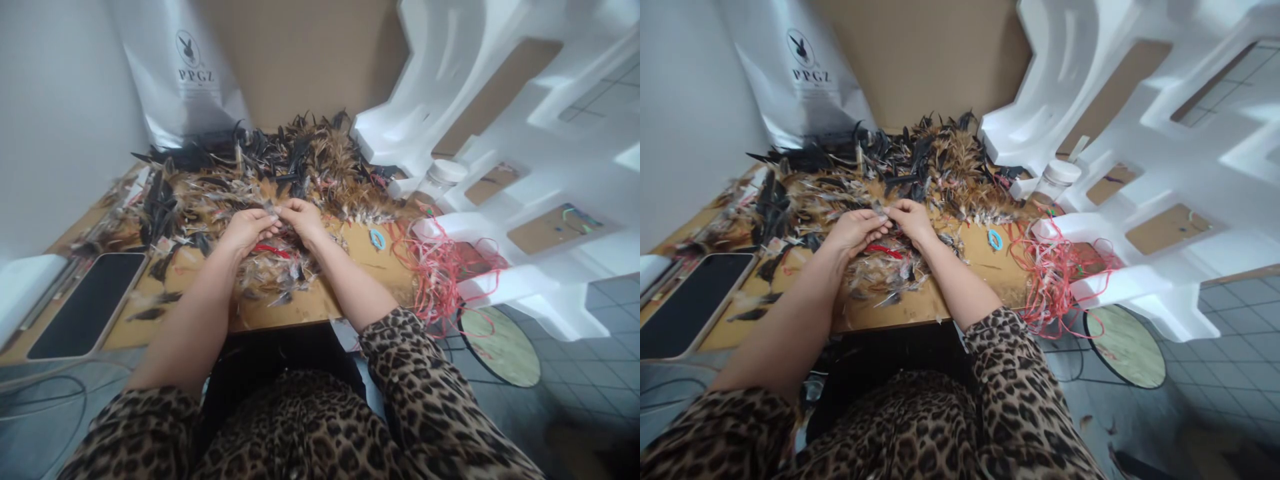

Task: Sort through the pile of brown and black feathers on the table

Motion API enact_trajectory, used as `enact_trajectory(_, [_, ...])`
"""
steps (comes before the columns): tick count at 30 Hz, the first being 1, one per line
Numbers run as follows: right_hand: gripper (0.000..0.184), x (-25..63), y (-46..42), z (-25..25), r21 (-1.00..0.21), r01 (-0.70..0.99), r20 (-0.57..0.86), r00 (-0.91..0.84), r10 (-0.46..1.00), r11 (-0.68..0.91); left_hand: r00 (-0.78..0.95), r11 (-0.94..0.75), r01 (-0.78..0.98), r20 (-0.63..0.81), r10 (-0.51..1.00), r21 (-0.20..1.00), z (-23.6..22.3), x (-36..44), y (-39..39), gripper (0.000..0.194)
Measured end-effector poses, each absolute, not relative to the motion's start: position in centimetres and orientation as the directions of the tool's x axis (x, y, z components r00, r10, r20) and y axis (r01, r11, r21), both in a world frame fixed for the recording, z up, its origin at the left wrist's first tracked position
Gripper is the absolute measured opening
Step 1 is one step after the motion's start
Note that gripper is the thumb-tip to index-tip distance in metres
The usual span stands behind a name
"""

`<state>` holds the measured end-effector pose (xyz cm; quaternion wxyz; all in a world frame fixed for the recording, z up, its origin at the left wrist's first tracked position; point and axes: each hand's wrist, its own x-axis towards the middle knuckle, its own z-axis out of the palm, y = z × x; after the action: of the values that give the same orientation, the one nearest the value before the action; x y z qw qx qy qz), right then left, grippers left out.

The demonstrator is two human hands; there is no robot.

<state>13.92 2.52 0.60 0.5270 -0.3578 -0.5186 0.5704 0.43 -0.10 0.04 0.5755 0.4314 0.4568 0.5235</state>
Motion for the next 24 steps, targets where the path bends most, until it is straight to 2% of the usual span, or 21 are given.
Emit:
enact_trajectory(6, [0.023,14.0,3.2,0.0,-0.973,-0.205,0.144,-0.188,0.972,0.104,-0.070,0.022,-0.290,-0.044,0.997,0.957,0.3,-0.2,0.4,0.011])
enact_trajectory(8, [0.020,14.3,3.8,-0.4,-0.980,-0.111,0.184,-0.160,0.970,0.168,-0.149,-0.023,-0.377,-0.036,0.988,0.926,0.4,-0.7,0.7,0.009])
enact_trajectory(11, [0.012,15.0,4.7,-1.0,-0.929,0.131,0.323,-0.163,0.932,0.345,-0.232,-0.057,-0.463,-0.058,0.971,0.884,0.5,-1.3,1.1,0.007])
enact_trajectory(14, [0.012,15.5,5.0,-1.1,-0.762,0.417,0.436,-0.236,0.868,0.496,-0.238,-0.037,-0.484,-0.091,0.967,0.874,0.6,-1.4,1.2,0.010])
enact_trajectory(17, [0.019,15.4,4.5,-0.3,-0.555,0.598,0.449,-0.369,0.814,0.578,-0.218,-0.019,-0.485,-0.100,0.971,0.875,0.6,-1.3,1.1,0.011])
enact_trajectory(21, [0.026,14.4,3.3,0.9,-0.273,0.709,0.393,-0.535,0.747,0.651,-0.217,-0.033,-0.492,-0.086,0.972,0.870,0.6,-1.2,1.1,0.008])
enact_trajectory(24, [0.027,13.2,2.6,1.0,-0.113,0.731,0.343,-0.607,0.717,0.673,-0.228,-0.042,-0.496,-0.084,0.970,0.867,0.7,-1.3,1.1,0.008])
